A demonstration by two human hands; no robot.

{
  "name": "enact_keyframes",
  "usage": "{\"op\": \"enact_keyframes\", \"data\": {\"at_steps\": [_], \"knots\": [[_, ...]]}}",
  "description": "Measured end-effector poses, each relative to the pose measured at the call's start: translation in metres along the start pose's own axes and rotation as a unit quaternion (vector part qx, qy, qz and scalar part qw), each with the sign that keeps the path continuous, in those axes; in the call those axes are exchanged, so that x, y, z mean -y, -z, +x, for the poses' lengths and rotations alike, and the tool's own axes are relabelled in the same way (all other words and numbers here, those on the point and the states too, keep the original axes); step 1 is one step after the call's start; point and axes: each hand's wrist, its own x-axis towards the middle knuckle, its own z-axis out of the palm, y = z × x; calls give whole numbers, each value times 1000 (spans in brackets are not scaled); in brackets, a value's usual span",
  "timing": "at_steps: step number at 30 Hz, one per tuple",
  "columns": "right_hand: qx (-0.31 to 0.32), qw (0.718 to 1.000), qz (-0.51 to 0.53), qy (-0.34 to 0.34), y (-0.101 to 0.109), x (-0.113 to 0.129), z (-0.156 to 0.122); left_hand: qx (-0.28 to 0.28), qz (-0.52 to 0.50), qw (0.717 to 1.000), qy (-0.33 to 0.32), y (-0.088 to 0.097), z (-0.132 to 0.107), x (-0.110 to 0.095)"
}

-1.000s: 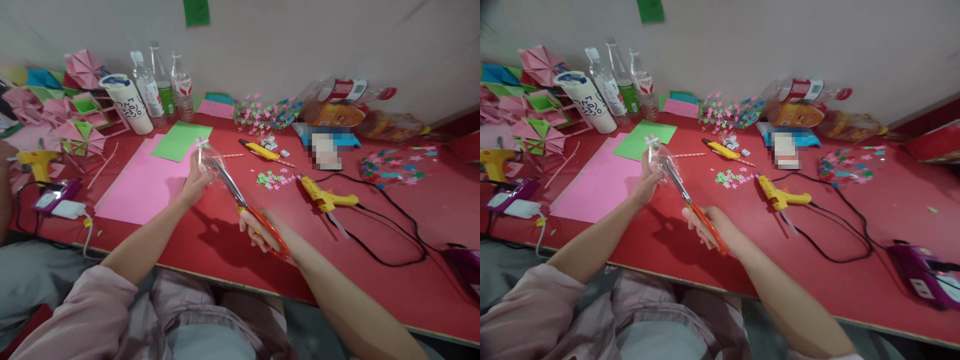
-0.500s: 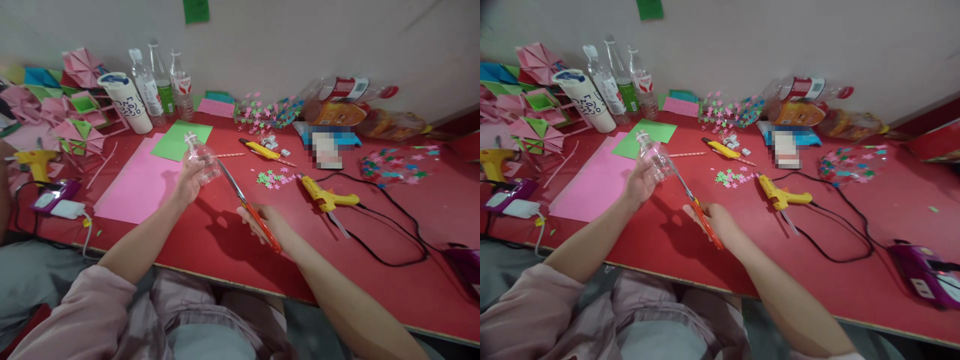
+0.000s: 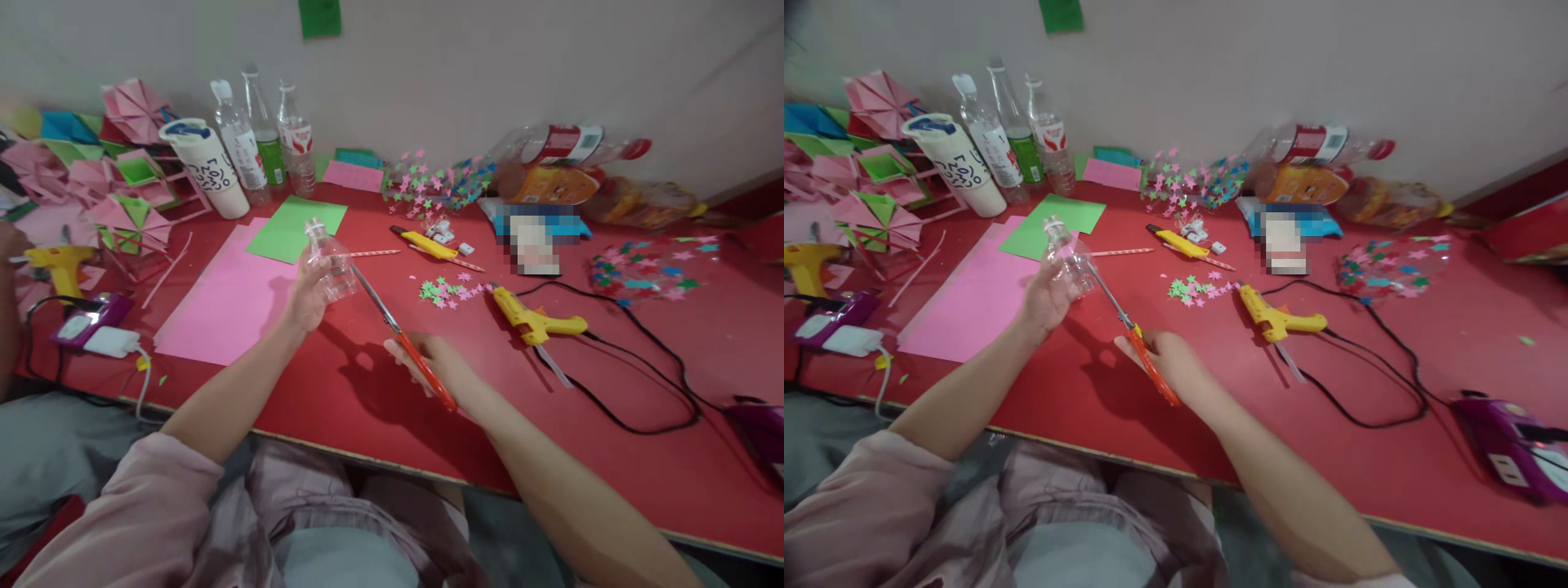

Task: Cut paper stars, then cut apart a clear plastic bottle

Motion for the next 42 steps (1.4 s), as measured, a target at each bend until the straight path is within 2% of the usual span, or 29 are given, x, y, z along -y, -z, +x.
{"op": "enact_keyframes", "data": {"at_steps": [5,9,16,19,26,31,42], "knots": [[5,1000,8,-2,2,3,0,-2,-16,1000,1,-1,0,-1],[47,999,26,-7,8,7,-2,0,-31,1000,-4,-1,1,-1],[76,996,-6,41,16,13,-11,-37,-51,997,-35,1,9,-4],[73,997,-8,33,17,14,-12,-48,-43,997,-45,-1,9,-6],[74,997,-11,16,17,16,-13,-37,-26,999,-16,-3,5,-5],[77,997,-12,21,16,12,-13,-19,-26,999,-30,-3,7,-5],[78,996,5,31,10,8,-9,-24,-14,999,-19,-6,2,-3]]}}
